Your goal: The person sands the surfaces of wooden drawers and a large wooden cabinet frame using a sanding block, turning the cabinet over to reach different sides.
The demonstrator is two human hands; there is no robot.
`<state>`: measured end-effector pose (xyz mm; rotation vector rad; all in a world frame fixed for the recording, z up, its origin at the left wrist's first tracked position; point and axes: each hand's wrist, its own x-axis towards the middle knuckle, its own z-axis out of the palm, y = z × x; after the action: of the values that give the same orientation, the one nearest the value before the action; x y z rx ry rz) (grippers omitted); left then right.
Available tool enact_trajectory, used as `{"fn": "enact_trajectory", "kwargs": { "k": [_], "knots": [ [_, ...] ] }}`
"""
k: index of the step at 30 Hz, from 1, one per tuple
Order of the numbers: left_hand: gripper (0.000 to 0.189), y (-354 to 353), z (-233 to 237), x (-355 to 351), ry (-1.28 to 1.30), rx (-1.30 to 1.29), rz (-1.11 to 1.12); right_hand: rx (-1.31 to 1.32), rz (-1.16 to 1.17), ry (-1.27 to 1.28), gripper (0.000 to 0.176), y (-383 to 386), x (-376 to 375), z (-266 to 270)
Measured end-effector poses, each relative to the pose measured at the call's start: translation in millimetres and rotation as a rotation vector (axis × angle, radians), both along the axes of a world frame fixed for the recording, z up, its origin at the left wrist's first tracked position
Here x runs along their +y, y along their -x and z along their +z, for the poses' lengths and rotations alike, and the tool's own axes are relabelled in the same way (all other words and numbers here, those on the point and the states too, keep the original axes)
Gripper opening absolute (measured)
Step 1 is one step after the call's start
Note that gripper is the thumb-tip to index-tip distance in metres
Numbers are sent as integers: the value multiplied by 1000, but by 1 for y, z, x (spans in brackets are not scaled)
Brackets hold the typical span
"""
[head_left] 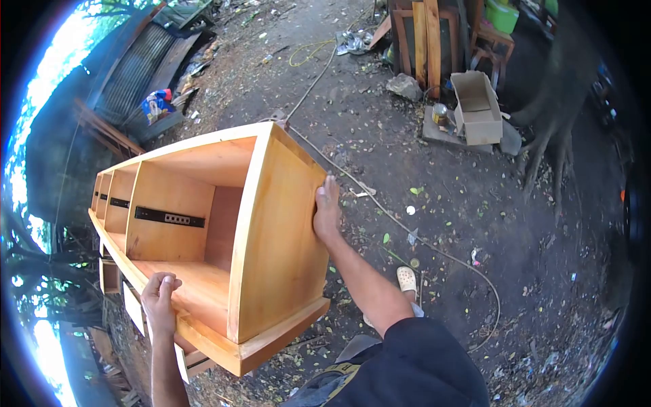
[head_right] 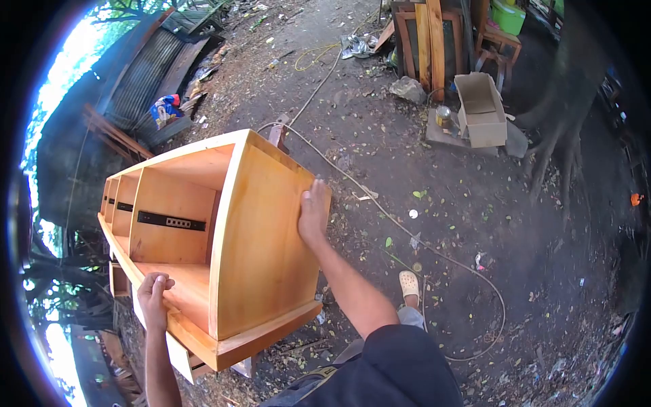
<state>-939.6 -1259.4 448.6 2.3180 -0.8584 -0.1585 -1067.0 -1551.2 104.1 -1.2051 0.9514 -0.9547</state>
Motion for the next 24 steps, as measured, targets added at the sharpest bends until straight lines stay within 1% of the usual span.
{"fn": "enact_trajectory", "kwargs": {
  "k": [2, 5, 9, 10, 13, 14, 18, 19, 22, 24],
  "knots": [
    [25, 2, 1, -3, 0, -14, -8, -87, 0, 118, 70, 1, 5, 47],
    [25, 2, 1, -2, -20, -45, -7, -132, 2, 288, 70, 12, -4, 113],
    [25, 5, 2, -3, -13, -60, -7, -197, -5, 522, 69, 20, -17, 181],
    [25, 6, 3, -3, -15, -68, -6, -248, -37, 599, 68, 14, -21, 186],
    [26, 8, 2, -1, -19, -82, 5, -205, -46, 694, 67, 15, -24, 184],
    [26, 7, 2, -3, -17, -88, 5, -185, -28, 625, 66, 17, -23, 173],
    [25, 5, 1, -1, -4, -81, -7, -87, 21, 317, 65, 20, -1, 97],
    [25, 7, 3, -2, -18, -98, -9, -53, 27, 236, 65, 19, -2, 90],
    [24, 6, 3, -2, -21, -116, -18, -205, -14, 489, 64, 26, -18, 166],
    [24, 7, 1, 0, -10, -112, -16, -215, -54, 607, 65, 16, -27, 185]
  ]
}}
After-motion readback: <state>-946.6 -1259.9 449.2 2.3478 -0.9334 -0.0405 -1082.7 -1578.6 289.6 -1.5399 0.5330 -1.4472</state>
